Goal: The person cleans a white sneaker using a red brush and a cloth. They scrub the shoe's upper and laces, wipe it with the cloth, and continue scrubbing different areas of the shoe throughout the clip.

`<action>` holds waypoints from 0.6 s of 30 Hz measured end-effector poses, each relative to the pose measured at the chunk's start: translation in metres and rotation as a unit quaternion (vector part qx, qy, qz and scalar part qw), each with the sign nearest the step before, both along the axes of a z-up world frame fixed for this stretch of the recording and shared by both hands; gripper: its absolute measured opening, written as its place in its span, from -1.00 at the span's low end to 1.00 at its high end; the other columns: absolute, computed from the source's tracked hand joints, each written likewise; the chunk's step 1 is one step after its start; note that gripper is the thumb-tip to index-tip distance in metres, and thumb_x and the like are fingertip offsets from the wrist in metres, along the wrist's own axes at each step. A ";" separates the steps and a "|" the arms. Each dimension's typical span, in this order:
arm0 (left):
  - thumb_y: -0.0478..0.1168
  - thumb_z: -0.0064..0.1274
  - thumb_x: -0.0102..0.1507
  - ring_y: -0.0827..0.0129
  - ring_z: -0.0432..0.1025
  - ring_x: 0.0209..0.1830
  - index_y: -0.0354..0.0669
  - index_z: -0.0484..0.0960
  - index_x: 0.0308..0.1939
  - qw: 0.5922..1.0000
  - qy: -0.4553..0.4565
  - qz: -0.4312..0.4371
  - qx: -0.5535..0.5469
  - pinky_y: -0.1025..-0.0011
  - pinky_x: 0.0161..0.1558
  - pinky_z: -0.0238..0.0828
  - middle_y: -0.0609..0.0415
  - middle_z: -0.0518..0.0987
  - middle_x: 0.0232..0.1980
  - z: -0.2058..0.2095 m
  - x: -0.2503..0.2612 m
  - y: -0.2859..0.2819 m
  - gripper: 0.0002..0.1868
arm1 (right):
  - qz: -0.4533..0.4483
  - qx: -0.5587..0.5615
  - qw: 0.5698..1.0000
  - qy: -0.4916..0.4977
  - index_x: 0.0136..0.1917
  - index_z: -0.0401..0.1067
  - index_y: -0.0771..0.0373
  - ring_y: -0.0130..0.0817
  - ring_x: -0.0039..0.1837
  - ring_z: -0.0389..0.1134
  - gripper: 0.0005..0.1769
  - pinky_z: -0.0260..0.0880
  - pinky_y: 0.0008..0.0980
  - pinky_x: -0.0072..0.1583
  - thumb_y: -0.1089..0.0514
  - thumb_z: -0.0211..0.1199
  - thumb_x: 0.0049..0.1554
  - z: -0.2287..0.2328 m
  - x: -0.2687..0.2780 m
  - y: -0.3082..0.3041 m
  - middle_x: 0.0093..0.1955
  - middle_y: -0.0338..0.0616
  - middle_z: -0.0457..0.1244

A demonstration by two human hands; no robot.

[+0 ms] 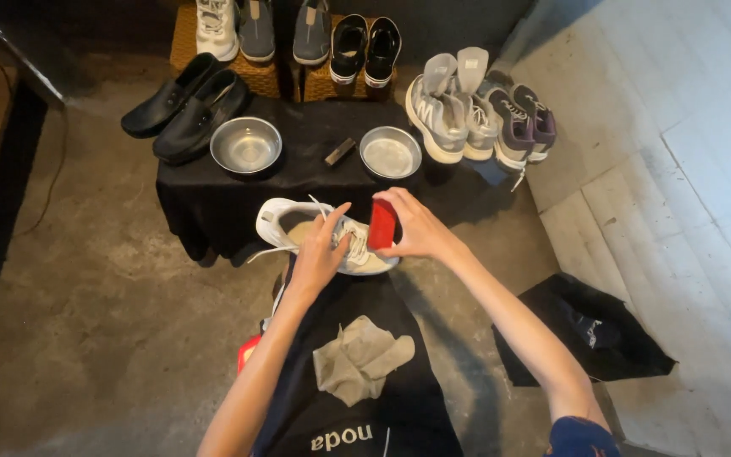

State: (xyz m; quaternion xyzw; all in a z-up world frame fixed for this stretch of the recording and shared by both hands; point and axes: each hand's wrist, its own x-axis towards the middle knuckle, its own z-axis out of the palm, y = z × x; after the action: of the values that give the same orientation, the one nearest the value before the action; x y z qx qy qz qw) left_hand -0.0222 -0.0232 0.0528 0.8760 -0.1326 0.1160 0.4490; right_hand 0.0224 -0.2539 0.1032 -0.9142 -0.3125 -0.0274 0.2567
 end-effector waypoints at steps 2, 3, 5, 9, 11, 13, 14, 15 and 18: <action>-0.28 0.14 0.27 -0.19 0.52 -0.01 0.30 0.36 0.44 1.000 -0.001 0.004 -0.001 -0.02 0.04 0.53 -0.13 0.50 -0.03 0.000 0.000 0.004 -0.33 | 0.034 -0.012 0.999 0.026 0.44 0.18 0.16 0.12 0.35 0.28 0.22 0.31 0.03 0.37 -0.07 0.64 -0.43 -0.001 -0.013 0.005 0.29 0.13 0.19; -0.27 0.14 0.27 -0.21 0.52 -0.03 0.30 0.34 0.45 1.000 -0.004 0.009 -0.003 -0.04 0.03 0.52 -0.14 0.50 -0.03 0.000 0.002 0.006 -0.32 | 0.068 -0.025 0.996 0.051 0.41 0.19 0.21 0.16 0.33 0.29 0.21 0.33 0.04 0.36 -0.03 0.63 -0.47 -0.001 -0.016 0.007 0.27 0.19 0.21; -0.26 0.12 0.28 -0.20 0.53 -0.05 0.33 0.31 0.46 1.000 -0.009 0.009 0.009 -0.03 0.01 0.54 -0.12 0.49 -0.03 -0.005 0.006 0.003 -0.31 | 0.077 -0.033 0.996 0.028 0.40 0.20 0.26 0.17 0.33 0.28 0.22 0.31 0.03 0.37 0.03 0.65 -0.49 -0.002 -0.008 0.010 0.26 0.21 0.20; -0.29 0.08 0.31 -0.22 0.54 -0.10 0.34 0.30 0.46 1.000 -0.002 0.004 0.009 -0.04 -0.03 0.56 -0.10 0.50 -0.06 0.001 0.004 0.001 -0.33 | 0.023 -0.002 1.000 0.009 0.39 0.17 0.20 0.09 0.35 0.26 0.21 0.30 0.00 0.37 0.02 0.66 -0.47 -0.008 0.021 0.015 0.28 0.10 0.18; -0.28 0.08 0.30 -0.23 0.54 -0.09 0.32 0.28 0.46 1.000 -0.004 0.013 0.013 -0.04 -0.05 0.56 -0.11 0.49 -0.03 -0.004 0.008 0.004 -0.33 | 0.033 -0.015 0.998 0.053 0.37 0.17 0.19 0.11 0.32 0.29 0.20 0.32 0.02 0.34 0.04 0.67 -0.49 -0.001 0.001 0.013 0.25 0.12 0.20; -0.27 0.09 0.30 -0.23 0.53 -0.08 0.31 0.27 0.47 1.000 -0.001 0.019 0.016 -0.04 -0.06 0.56 -0.11 0.49 -0.01 -0.006 0.010 0.003 -0.32 | 0.040 -0.029 0.994 0.101 0.35 0.17 0.17 0.13 0.29 0.31 0.20 0.34 0.04 0.31 0.07 0.68 -0.51 0.005 -0.010 0.011 0.21 0.13 0.23; -0.28 0.07 0.31 -0.24 0.53 -0.08 0.31 0.26 0.47 1.000 0.002 0.015 0.013 -0.06 -0.06 0.56 -0.12 0.49 0.00 -0.006 0.011 0.000 -0.33 | 0.033 -0.048 0.993 0.107 0.34 0.15 0.16 0.12 0.28 0.32 0.21 0.35 0.02 0.30 0.08 0.69 -0.52 0.007 -0.009 0.010 0.20 0.12 0.24; -0.28 0.05 0.33 -0.24 0.53 -0.07 0.32 0.25 0.47 1.000 0.007 0.011 0.011 -0.07 -0.06 0.55 -0.12 0.49 0.01 -0.006 0.008 0.000 -0.33 | 0.026 -0.065 0.991 0.115 0.33 0.13 0.15 0.12 0.27 0.33 0.22 0.36 0.00 0.28 0.08 0.70 -0.53 0.008 -0.011 0.011 0.19 0.11 0.24; -0.29 0.09 0.30 -0.22 0.54 -0.10 0.28 0.26 0.47 1.000 -0.015 0.006 0.025 -0.03 -0.06 0.56 -0.10 0.49 -0.04 -0.007 0.007 -0.004 -0.31 | -0.025 -0.037 0.998 0.053 0.25 0.14 0.15 0.10 0.27 0.31 0.13 0.34 -0.02 0.28 -0.02 0.69 -0.50 -0.017 0.024 0.002 0.22 0.08 0.19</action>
State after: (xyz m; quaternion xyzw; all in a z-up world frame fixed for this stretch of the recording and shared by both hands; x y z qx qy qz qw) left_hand -0.0153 -0.0270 0.0458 0.8861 -0.1366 0.1281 0.4239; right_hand 0.0467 -0.2515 0.0863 -0.9307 -0.2764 0.0267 0.2380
